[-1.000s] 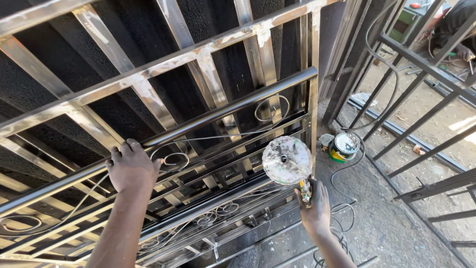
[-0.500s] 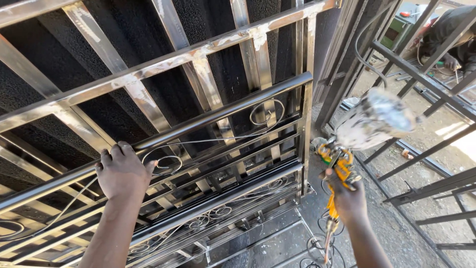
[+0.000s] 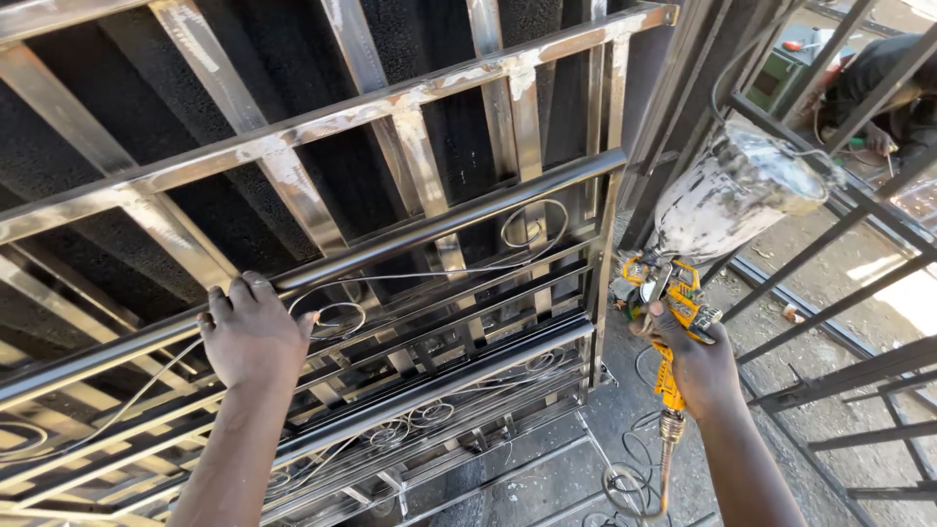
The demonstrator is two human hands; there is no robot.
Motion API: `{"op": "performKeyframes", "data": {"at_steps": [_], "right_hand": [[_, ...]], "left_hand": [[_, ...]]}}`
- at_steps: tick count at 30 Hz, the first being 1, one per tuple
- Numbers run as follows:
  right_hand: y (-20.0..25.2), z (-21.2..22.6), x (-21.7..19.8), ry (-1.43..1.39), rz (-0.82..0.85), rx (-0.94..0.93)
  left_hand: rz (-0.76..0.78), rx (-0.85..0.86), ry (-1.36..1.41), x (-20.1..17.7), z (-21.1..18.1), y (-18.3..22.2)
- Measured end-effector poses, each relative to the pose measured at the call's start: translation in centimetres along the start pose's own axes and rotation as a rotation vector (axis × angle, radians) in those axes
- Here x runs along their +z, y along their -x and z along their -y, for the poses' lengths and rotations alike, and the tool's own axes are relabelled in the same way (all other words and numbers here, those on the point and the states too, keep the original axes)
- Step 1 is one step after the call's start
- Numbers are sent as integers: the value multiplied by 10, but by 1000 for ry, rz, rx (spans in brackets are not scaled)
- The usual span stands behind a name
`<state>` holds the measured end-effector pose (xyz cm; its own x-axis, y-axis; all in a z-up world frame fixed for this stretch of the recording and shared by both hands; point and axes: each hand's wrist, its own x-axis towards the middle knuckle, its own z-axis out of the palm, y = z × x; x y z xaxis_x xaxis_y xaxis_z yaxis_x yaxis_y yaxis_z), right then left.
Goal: Spray painting a decorative metal gate using a pneumatic spray gun
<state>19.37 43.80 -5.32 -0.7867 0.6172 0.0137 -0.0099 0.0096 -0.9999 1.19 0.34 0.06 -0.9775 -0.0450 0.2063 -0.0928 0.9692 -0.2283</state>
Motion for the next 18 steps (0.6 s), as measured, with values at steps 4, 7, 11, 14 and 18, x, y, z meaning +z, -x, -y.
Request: {"op": "performKeyframes", "data": {"at_steps": [4, 7, 11, 14, 18], "right_hand": [[14, 25, 5, 8, -17, 75], [18, 29, 8, 24, -69, 204], [20, 15, 9, -28, 19, 59], [16, -2, 12, -155, 186, -60], [17, -11, 15, -131, 155, 131]], "left_hand": [[-7, -15, -7, -2, -1, -1], [131, -19, -59, 1, 0, -9], [145, -26, -72, 2, -1, -12], [123, -20, -82, 3, -2, -12], [51, -14, -72, 4, 0, -7]]}}
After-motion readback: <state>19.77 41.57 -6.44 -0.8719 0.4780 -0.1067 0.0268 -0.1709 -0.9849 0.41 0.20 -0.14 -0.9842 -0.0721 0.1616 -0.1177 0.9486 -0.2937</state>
